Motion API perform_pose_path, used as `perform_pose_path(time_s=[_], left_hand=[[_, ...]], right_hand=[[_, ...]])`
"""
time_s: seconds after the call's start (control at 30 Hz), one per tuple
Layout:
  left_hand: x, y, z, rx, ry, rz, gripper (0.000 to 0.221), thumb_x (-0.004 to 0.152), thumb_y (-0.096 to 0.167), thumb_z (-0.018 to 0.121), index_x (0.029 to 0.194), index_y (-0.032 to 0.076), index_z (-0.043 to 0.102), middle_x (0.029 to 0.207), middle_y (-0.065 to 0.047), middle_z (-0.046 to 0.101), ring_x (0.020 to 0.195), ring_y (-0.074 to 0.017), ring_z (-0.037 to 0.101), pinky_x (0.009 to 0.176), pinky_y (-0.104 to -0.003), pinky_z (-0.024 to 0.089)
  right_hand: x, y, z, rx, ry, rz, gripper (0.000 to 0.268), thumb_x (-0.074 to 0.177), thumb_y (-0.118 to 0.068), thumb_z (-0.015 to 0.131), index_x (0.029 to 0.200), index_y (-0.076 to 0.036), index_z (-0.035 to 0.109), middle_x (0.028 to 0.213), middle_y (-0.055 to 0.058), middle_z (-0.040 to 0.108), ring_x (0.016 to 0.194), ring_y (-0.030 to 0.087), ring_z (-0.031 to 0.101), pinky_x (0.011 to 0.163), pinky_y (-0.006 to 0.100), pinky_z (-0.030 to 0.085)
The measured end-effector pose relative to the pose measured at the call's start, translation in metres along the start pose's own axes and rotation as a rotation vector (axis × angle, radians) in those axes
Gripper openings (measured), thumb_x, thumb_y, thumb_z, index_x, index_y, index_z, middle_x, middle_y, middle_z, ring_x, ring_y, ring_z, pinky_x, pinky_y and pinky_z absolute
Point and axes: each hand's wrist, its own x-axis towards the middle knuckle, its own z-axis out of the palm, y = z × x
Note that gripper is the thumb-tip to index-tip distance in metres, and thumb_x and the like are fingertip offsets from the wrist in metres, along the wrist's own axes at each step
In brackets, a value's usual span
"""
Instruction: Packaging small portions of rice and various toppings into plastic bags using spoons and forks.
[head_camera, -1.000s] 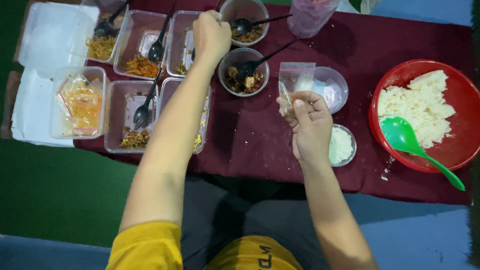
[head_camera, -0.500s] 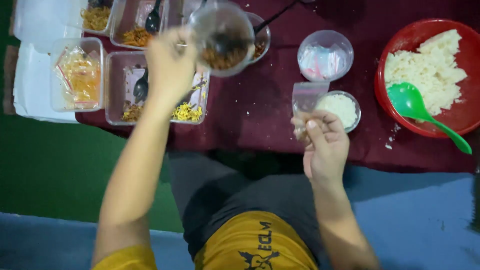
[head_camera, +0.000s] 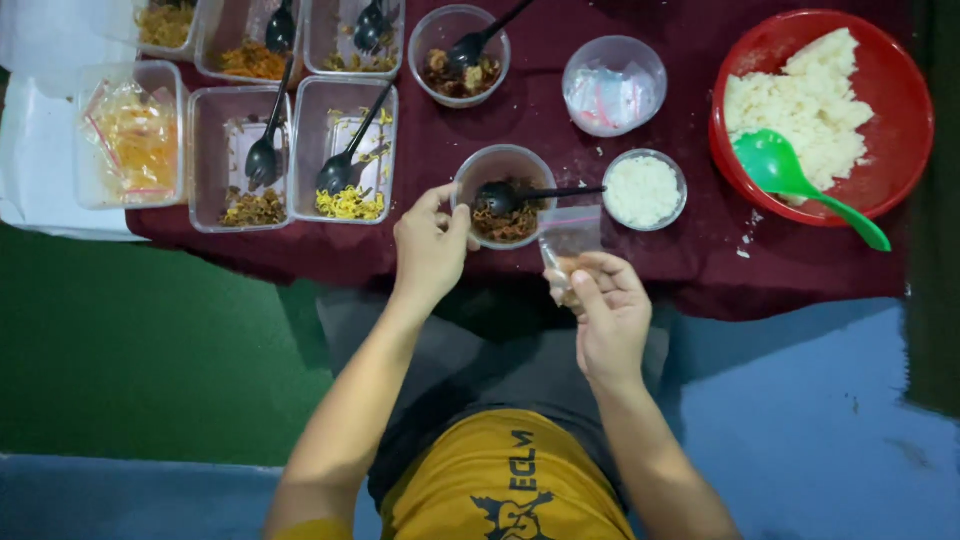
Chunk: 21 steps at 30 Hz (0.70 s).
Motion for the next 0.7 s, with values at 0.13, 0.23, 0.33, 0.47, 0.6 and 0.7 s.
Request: perform_pose_path(time_s=[0.13,0.23,0.33,0.47,0.6,0.7], left_hand=[[-0.013,0.014,-0.006,0.039,-0.048,-0.008,0.036,0.096,0.03,0.066,0.124,0.007,0.071,0.065,-0.01,0.075,0.064,-0.0213,0.077,0.063,-0.034,0.059],[-0.018,0.026,-0.014,0.232,0.206,0.437,0.04,0.101,0.028,0.067,0.13,0.0,0.065,0.082,-0.023,0.068,0.085,-0.0434,0.07,0.078,-0.053,0.055],[-0.02,0.044,-0.022,0.246,0.056,0.657,0.029,0.101,0.03,0.068,0.122,0.01,0.074,0.091,-0.014,0.068,0.093,-0.0383,0.068,0.089,-0.046,0.053],[-0.02,0.057,-0.025,0.091,-0.216,0.511,0.013,0.095,0.021,0.074,0.105,0.017,0.081,0.089,-0.011,0.071,0.08,-0.0294,0.071,0.072,-0.038,0.057],[-0.018,0.061,-0.03,0.069,-0.179,0.467,0.006,0.086,0.019,0.082,0.092,0.022,0.083,0.076,-0.006,0.072,0.076,-0.0267,0.073,0.067,-0.034,0.058],[-0.033,0.061,-0.023,-0.096,-0.166,0.194,0.007,0.081,0.011,0.081,0.087,0.014,0.081,0.06,-0.006,0.073,0.056,-0.0142,0.071,0.056,-0.026,0.057]], right_hand=[[0.001,0.01,0.0,0.004,-0.028,0.025,0.022,0.096,0.005,0.063,0.118,0.007,0.06,0.1,0.024,0.076,0.082,0.027,0.079,0.069,0.031,0.068],[0.009,0.02,-0.003,-0.054,-0.072,-0.019,0.024,0.096,0.004,0.064,0.119,0.007,0.061,0.097,0.023,0.076,0.077,0.022,0.078,0.067,0.03,0.067],[0.004,0.001,0.011,-0.128,-0.126,-0.022,0.022,0.096,0.004,0.065,0.118,0.008,0.062,0.099,0.025,0.076,0.082,0.025,0.078,0.069,0.034,0.068],[0.008,-0.018,0.024,-0.281,-0.218,-0.125,0.018,0.096,0.006,0.066,0.113,0.009,0.064,0.099,0.024,0.076,0.082,0.024,0.078,0.07,0.035,0.068],[0.012,-0.047,0.028,-0.643,-0.054,-0.529,0.029,0.091,0.002,0.08,0.116,0.007,0.065,0.101,0.021,0.075,0.083,0.03,0.077,0.068,0.036,0.065],[0.007,-0.056,0.02,-0.767,0.003,-0.723,0.022,0.086,-0.004,0.09,0.096,-0.003,0.07,0.081,0.007,0.068,0.067,0.022,0.066,0.056,0.028,0.058]])
